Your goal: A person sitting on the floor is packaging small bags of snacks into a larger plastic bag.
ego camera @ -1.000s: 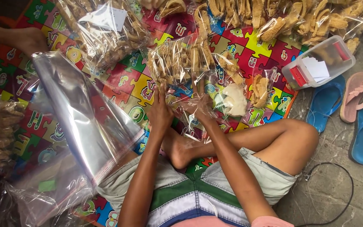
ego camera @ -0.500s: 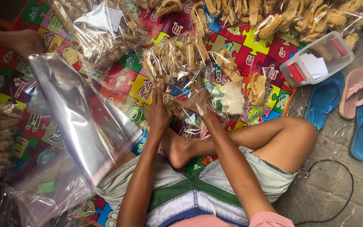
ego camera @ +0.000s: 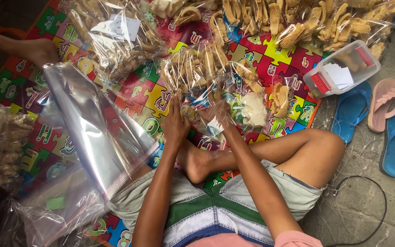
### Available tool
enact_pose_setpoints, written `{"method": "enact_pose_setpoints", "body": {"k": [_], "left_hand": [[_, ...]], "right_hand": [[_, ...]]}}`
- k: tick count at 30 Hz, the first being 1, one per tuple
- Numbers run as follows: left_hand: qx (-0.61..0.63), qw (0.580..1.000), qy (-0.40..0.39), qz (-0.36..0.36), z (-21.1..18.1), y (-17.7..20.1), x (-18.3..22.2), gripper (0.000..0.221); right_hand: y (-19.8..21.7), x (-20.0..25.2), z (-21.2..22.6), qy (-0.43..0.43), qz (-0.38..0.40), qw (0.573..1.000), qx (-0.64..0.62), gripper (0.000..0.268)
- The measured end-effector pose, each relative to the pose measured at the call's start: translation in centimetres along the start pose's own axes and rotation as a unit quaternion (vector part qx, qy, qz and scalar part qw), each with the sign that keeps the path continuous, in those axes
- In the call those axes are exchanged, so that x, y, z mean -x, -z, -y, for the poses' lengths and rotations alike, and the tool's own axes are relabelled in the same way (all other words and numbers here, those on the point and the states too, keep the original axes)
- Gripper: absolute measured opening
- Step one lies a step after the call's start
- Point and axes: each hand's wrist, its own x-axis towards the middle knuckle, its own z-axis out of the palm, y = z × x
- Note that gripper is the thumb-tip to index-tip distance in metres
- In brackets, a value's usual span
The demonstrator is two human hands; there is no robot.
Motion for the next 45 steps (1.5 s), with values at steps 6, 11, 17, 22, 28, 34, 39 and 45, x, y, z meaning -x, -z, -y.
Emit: {"method": "enact_pose_setpoints", "body": {"k": [6,11,17,22,28,34,39,45], "left_hand": [[0.021,1.0,0.016,-0.016,0.4,-0.5,0.0,0.076],[0.041,0.999,0.015,-0.027,0.7,-0.9,0.0,0.075],[0.054,0.998,0.013,-0.033,0.6,-0.7,-0.2,0.078],[0.065,0.997,0.014,-0.035,0.6,-0.6,-0.4,0.077],[0.067,0.997,0.028,-0.026,0.7,-0.8,-0.3,0.078],[0.071,0.997,0.035,-0.026,0.3,-0.3,-0.4,0.078],[0.066,0.997,0.027,-0.029,0.6,-0.7,-0.4,0.08],[0.063,0.997,0.024,-0.03,0.8,-0.7,-0.1,0.079]], "right_hand": [[0.1,3.4,0.6,-0.071,0.03,0.994,-0.078,0.097],[0.7,2.1,4.0,-0.126,-0.123,0.941,-0.288,0.07],[-5.8,-1.7,1.9,-0.097,-0.169,0.966,0.17,0.075],[-1.8,-2.5,3.7,-0.204,-0.271,0.92,-0.196,0.065],[-1.7,-3.5,3.2,-0.205,-0.258,0.888,-0.319,0.058],[0.8,-3.5,3.9,-0.185,-0.188,0.874,-0.409,0.063],[-4.4,-4.1,2.7,-0.308,-0.159,0.864,-0.366,0.047],[-9.4,-3.2,-0.3,-0.293,-0.184,0.856,-0.385,0.035]]}}
